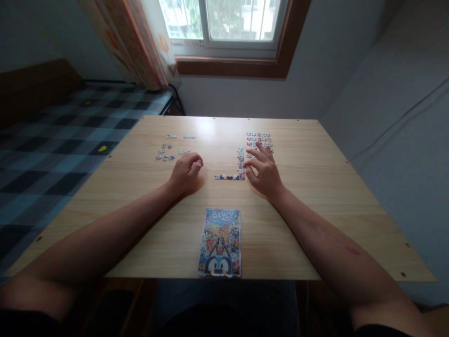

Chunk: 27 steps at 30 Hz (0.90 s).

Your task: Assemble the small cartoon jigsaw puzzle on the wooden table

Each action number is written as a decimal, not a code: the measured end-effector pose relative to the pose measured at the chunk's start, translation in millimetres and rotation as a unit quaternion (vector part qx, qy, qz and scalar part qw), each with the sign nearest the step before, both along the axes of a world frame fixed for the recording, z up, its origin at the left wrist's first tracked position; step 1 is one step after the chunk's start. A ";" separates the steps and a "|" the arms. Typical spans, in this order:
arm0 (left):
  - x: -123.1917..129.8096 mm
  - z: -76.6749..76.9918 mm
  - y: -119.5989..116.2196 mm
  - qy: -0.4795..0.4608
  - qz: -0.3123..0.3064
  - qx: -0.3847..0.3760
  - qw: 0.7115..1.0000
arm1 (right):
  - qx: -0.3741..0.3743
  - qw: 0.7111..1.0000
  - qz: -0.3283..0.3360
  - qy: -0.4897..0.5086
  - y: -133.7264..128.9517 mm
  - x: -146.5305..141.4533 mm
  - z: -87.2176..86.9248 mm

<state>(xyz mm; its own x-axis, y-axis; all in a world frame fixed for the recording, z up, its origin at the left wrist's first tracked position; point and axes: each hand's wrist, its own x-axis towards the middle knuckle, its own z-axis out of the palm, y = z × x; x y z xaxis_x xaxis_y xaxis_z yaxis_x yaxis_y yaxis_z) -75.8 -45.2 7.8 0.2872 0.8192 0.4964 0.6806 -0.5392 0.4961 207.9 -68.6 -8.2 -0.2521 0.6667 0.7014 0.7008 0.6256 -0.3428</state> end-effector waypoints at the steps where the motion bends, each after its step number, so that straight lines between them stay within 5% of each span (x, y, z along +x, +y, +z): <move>1: -2.1 1.4 0.0 -0.009 -0.001 0.014 1.000 | 0.006 1.000 0.003 0.004 -0.6 -0.2 0.6; 7: -33.2 21.0 13.3 -0.049 0.021 0.171 0.984 | 0.004 0.999 0.005 0.038 -4.6 -3.2 2.3; 11: -78.4 33.4 38.1 -0.083 0.134 0.226 0.961 | -0.003 0.999 0.008 0.050 -4.9 -6.0 -0.3; 15: -131.9 22.6 64.8 -0.140 0.299 0.160 0.930 | -0.003 0.998 0.014 0.053 -4.5 -6.8 -2.9; 18: -158.3 6.9 80.8 -0.240 0.404 0.083 0.879 | -0.006 0.998 0.019 0.058 -4.7 -6.3 -4.0; 21: -166.5 -3.5 89.5 -0.311 0.420 0.039 0.852 | -0.007 0.998 0.029 0.055 -5.2 -5.0 -4.6; 27: -159.3 -5.6 87.3 -0.303 0.394 0.012 0.868 | -0.012 0.997 0.037 0.061 -5.9 -3.7 -6.2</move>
